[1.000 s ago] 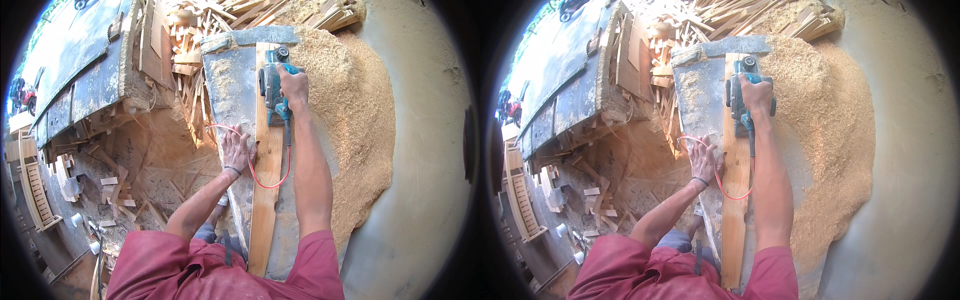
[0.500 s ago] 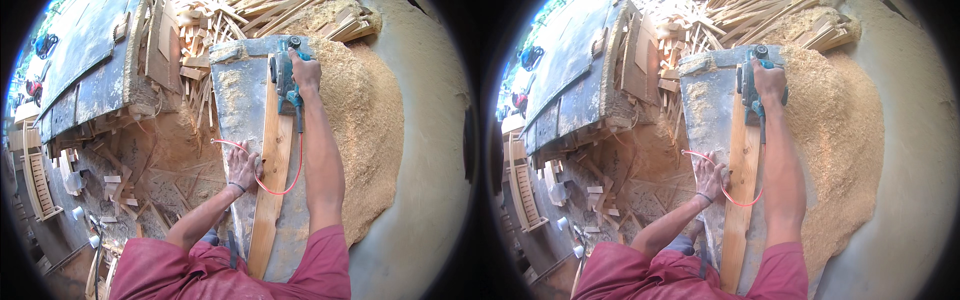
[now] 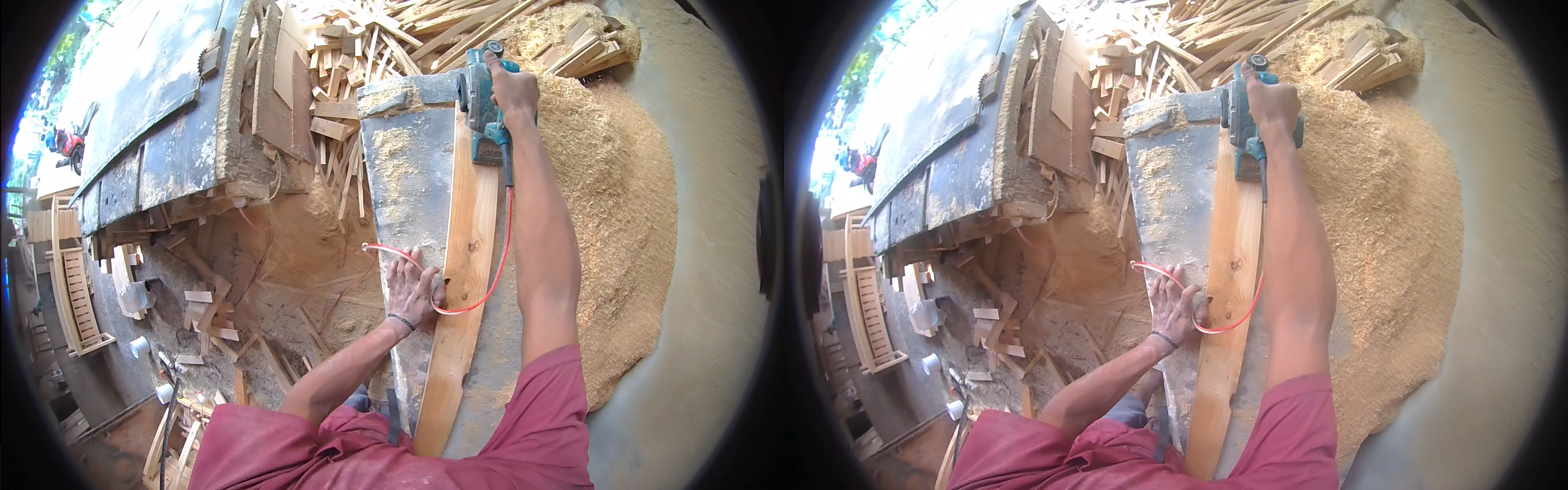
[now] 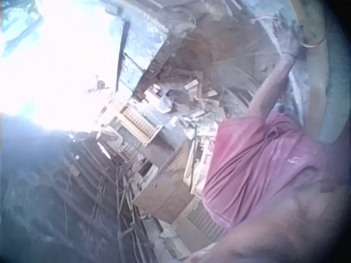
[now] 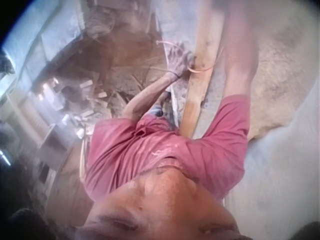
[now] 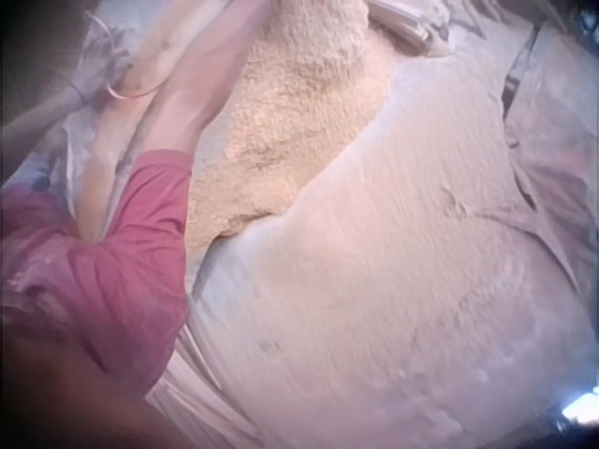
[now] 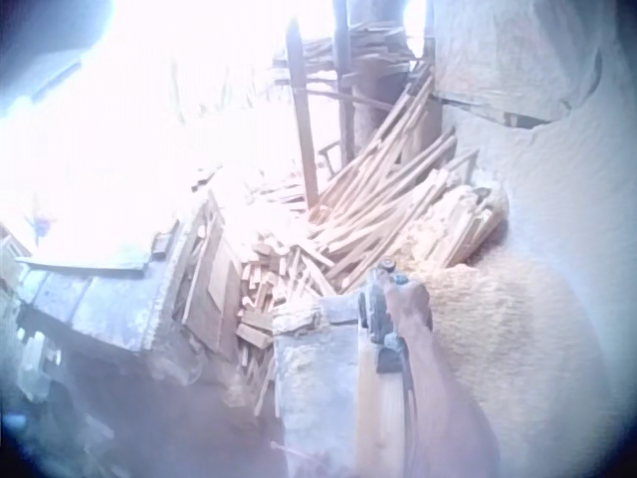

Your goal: The person uses an electric hand planer to smooth the surface of two separate wooden planks placed on a workbench. The person moves the planer along the length of each plank and picks up each plank to move it.

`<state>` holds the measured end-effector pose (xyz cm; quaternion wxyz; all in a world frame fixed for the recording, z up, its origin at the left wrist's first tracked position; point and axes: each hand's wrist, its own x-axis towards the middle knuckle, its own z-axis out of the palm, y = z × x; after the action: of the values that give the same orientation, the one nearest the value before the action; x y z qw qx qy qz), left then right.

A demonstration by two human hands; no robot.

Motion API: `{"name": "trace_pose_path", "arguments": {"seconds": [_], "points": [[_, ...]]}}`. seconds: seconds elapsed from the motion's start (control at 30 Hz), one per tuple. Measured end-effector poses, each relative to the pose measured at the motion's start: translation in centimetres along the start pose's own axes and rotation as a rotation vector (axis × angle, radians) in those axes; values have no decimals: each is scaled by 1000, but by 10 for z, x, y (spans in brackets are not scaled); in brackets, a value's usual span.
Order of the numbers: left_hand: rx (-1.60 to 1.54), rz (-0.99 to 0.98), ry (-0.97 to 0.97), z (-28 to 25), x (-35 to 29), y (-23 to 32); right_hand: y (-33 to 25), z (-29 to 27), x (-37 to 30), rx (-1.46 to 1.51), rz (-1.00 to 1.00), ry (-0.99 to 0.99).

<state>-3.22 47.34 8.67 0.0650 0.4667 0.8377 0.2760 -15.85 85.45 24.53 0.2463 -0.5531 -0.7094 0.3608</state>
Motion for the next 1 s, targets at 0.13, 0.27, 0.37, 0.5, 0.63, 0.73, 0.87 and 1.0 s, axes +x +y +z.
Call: {"name": "trace_pose_path", "arguments": {"seconds": [0.13,0.27,0.37,0.5,0.63,0.73,0.87,1.0], "points": [[17,10,-1,-4,1,-2,-5,3,6,-5,35,-32],[-18,11,29,-6,2,-3,-7,0,5,-7,46,-72],[0,11,19,-3,2,-1,-4,-7,-4,-3,43,-119],[-18,-5,43,-4,1,-5,4,-7,-33,33,36,-113],[-95,-51,18,-5,0,-2,20,-17,-68,94,73,-110],[-126,-38,57,-5,-2,-6,28,-25,-99,88,75,-118],[-201,-22,77,-12,-3,-9,34,-42,-147,115,110,-143],[-299,39,49,-27,-1,-13,55,-61,-192,133,143,-146]]}}
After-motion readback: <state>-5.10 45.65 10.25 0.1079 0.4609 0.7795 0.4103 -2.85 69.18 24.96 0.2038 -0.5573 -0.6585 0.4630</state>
